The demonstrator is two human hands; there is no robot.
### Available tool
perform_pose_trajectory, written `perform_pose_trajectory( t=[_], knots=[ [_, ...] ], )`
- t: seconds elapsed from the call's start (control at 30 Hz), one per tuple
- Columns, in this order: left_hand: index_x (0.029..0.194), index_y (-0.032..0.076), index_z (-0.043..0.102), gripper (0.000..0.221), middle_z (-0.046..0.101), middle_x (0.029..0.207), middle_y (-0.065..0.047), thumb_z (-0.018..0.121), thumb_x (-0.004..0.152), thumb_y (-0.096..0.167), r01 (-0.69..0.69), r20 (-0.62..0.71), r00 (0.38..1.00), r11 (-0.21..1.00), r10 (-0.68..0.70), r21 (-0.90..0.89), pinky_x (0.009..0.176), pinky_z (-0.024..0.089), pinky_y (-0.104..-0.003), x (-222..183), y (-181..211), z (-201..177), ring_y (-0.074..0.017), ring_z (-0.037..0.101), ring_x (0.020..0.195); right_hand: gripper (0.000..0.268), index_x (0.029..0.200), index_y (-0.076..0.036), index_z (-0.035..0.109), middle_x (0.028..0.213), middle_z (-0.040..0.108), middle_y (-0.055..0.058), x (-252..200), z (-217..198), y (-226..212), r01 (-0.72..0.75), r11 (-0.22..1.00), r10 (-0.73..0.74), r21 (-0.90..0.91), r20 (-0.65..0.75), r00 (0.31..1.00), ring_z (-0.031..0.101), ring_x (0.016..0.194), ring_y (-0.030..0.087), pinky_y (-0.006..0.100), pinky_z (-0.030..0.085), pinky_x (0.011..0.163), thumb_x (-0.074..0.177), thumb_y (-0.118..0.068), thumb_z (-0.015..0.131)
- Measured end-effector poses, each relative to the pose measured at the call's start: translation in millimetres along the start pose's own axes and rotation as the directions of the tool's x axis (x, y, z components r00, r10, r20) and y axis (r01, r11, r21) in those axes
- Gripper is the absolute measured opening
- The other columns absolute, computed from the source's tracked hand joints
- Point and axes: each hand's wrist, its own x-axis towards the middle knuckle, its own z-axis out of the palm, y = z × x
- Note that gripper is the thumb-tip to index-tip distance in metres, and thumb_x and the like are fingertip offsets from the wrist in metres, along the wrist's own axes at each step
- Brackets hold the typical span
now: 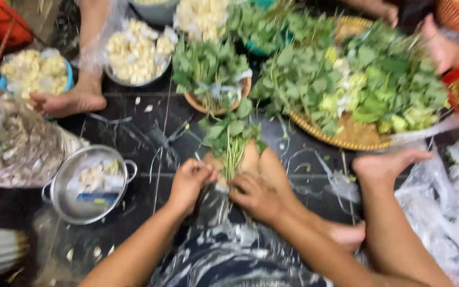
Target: Tying small bunches of leafy green vegetables using thin plastic strings.
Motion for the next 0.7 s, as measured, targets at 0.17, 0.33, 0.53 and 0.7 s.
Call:
perform_pose_trajectory(
  t=[0.17, 0.33, 0.53, 0.7],
  knots=[
    [0.096, 0.002, 0.072, 0.012, 0.074, 0.080, -0.013, 0.079, 0.090, 0.011, -0.296, 0.149, 0.950, 0.943, 0.275, 0.150, 0.073, 0.059, -0.031, 21.9, -27.0, 13.2, -0.0152, 0.069, 0.077, 0.017, 0.112, -0.010, 0.072, 0.121, 0.065, 0.017, 2.1, 13.4, 2.0, -0.022, 0.987, 0.023, 0.157, -0.007, 1.000, 0.062, 0.121, 0.039, 0.054, 0.050, 0.104, 0.100, -0.014, 0.061],
    [0.096, 0.013, 0.075, 0.010, 0.075, 0.085, -0.006, 0.080, 0.090, 0.018, -0.595, 0.280, 0.803, 0.742, 0.527, 0.308, 0.085, 0.056, -0.034, 45.9, -42.4, 47.1, -0.0219, 0.073, 0.088, 0.036, 0.128, -0.005, 0.064, 0.132, 0.058, 0.026, 5.0, -11.9, -12.3, -0.099, 0.947, 0.062, 0.304, 0.129, 0.990, 0.053, 0.130, 0.050, 0.057, 0.045, 0.109, 0.093, -0.001, 0.058],
    [0.101, 0.021, 0.068, 0.014, 0.077, 0.080, 0.003, 0.075, 0.091, 0.028, -0.448, 0.360, 0.887, 0.728, 0.290, 0.519, 0.078, 0.055, -0.033, 55.8, -30.9, 50.9, -0.0158, 0.072, 0.082, 0.035, 0.124, -0.014, 0.066, 0.117, 0.063, 0.008, -21.2, -3.2, 18.7, -0.443, 0.896, 0.444, 0.039, -0.062, 0.894, 0.063, 0.108, 0.032, 0.047, 0.048, 0.095, 0.092, -0.027, 0.073],
    [0.109, 0.013, 0.066, 0.031, 0.079, 0.080, -0.002, 0.079, 0.082, 0.018, -0.437, 0.452, 0.870, 0.734, 0.198, 0.520, 0.078, 0.056, -0.035, 48.1, -11.2, 54.5, -0.0197, 0.074, 0.081, 0.015, 0.097, -0.021, 0.081, 0.090, 0.080, 0.001, -12.7, -3.7, 42.9, -0.807, 0.540, 0.795, 0.239, 0.169, 0.582, 0.075, 0.090, 0.029, 0.041, 0.058, 0.083, 0.093, -0.034, 0.076]
  ],
)
